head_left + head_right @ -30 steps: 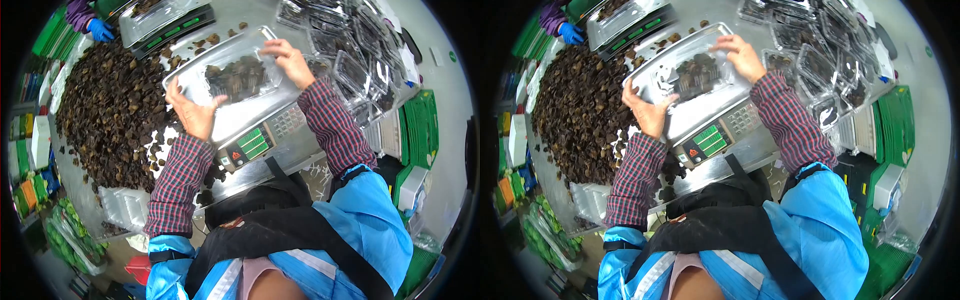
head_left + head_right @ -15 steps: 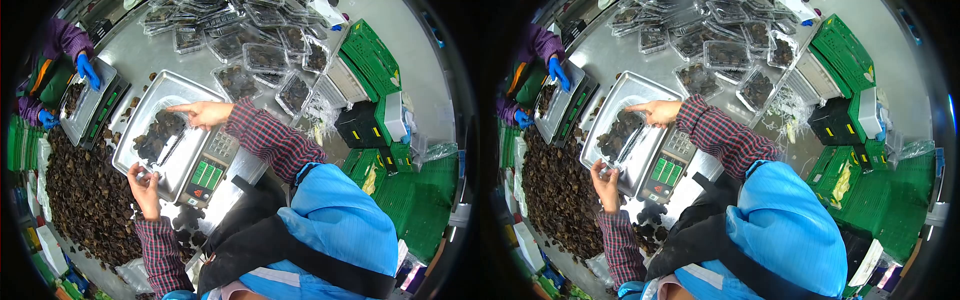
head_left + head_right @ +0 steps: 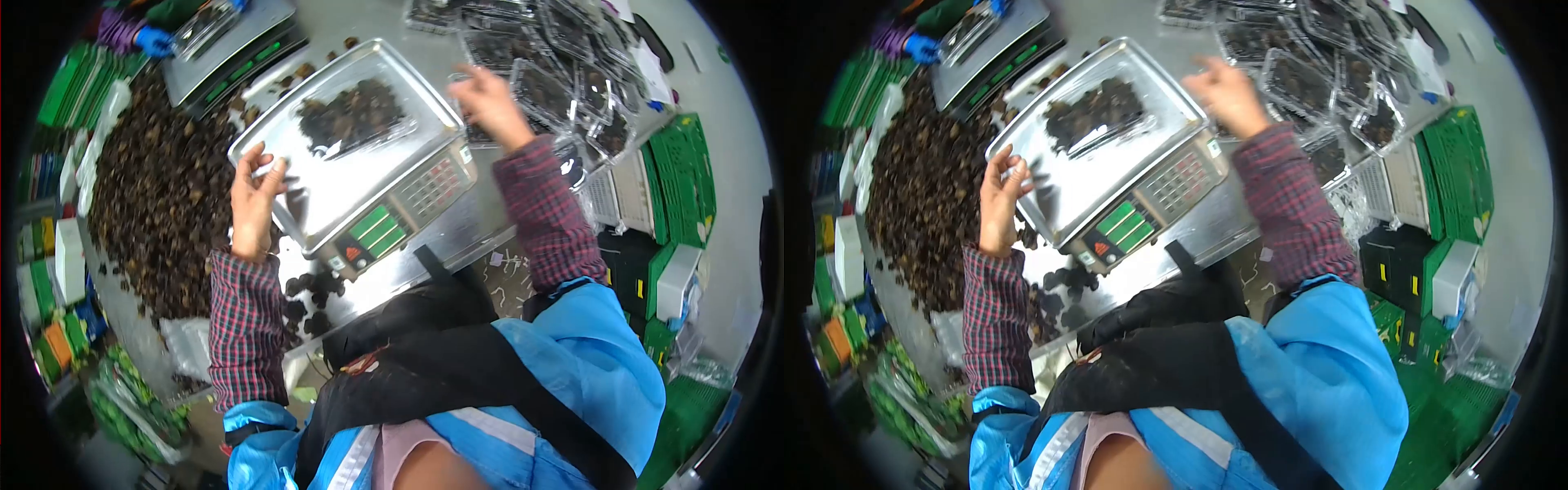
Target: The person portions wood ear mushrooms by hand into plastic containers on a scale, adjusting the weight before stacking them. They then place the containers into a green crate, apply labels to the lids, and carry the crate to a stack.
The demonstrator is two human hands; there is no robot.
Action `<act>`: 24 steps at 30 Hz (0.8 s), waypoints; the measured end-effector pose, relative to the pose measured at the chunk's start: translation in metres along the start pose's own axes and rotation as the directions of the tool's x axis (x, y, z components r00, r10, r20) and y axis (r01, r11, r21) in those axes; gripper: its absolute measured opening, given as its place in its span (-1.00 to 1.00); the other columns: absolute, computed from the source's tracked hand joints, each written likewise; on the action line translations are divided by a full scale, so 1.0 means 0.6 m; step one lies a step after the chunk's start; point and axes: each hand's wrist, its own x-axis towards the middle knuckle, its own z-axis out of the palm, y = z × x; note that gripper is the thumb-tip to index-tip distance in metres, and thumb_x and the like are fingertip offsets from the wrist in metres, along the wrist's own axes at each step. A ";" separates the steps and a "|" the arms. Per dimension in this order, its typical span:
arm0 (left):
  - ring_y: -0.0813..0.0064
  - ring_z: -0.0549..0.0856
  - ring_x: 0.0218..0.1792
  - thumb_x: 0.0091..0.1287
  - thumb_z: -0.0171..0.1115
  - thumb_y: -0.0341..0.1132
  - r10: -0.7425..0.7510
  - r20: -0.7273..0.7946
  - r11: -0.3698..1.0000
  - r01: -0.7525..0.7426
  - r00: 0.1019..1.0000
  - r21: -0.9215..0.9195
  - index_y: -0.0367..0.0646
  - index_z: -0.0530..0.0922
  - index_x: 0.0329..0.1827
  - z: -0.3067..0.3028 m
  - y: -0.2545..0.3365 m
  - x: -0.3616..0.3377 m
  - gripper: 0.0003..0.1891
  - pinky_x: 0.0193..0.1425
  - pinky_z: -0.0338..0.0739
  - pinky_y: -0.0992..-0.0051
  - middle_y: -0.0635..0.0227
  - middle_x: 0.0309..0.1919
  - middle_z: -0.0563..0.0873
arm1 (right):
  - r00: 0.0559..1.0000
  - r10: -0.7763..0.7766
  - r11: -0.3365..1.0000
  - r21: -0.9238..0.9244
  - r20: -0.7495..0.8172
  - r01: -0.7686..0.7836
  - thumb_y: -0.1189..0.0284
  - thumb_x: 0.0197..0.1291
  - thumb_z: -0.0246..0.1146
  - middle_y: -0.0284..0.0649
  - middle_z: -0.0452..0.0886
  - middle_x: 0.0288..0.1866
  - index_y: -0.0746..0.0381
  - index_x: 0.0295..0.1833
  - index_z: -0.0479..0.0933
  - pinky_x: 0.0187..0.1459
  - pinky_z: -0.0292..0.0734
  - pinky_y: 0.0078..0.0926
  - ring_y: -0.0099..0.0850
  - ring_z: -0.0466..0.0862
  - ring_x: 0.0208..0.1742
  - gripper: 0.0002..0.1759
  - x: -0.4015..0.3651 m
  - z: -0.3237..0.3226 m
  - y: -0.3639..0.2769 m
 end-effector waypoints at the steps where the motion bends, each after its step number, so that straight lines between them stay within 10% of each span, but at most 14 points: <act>1: 0.52 0.59 -0.08 0.33 0.31 -0.25 -0.037 -0.003 0.999 0.037 0.999 -0.020 -0.24 0.37 0.32 -0.024 -0.002 -0.005 -0.45 -0.07 0.54 0.53 0.28 0.05 0.49 | 1.000 0.011 0.995 0.103 -0.010 -0.010 0.34 0.21 0.29 -0.29 0.66 -0.27 0.32 0.27 0.44 -0.35 0.49 -0.68 -0.62 0.55 -0.39 -0.46 0.002 -0.026 -0.002; 4: 0.71 0.57 -0.14 0.41 0.21 -0.28 -0.124 0.007 0.989 0.125 0.992 -0.075 -0.16 0.50 0.19 -0.073 -0.014 -0.019 -0.66 -0.02 0.54 0.59 0.51 -0.10 0.59 | 0.999 0.011 0.981 0.193 -0.040 -0.003 0.34 0.30 0.22 -0.37 0.65 -0.23 0.26 0.27 0.46 -0.42 0.42 -0.82 -0.75 0.47 -0.41 -0.55 -0.004 -0.068 -0.005; 20: 0.67 0.63 -0.17 0.39 0.24 -0.30 -0.078 0.085 0.989 0.087 0.993 -0.119 -0.20 0.52 0.17 -0.108 -0.017 -0.057 -0.67 -0.03 0.59 0.61 0.42 -0.08 0.64 | 0.996 -0.043 0.992 0.119 0.073 0.034 0.28 0.29 0.24 -0.38 0.64 -0.18 0.24 0.23 0.51 -0.29 0.43 -0.76 -0.70 0.50 -0.31 -0.55 -0.051 0.004 -0.028; 24: 0.57 0.61 -0.02 0.38 0.21 -0.31 -0.084 0.169 0.995 0.091 0.982 -0.039 -0.26 0.37 0.34 -0.055 0.001 -0.042 -0.51 0.12 0.53 0.48 0.30 0.15 0.55 | 0.998 -0.038 0.999 -0.021 -0.049 0.037 0.27 0.20 0.30 -0.17 0.71 -0.08 0.33 0.06 0.61 -0.14 0.56 -0.46 -0.47 0.66 -0.14 -0.58 -0.037 0.052 -0.020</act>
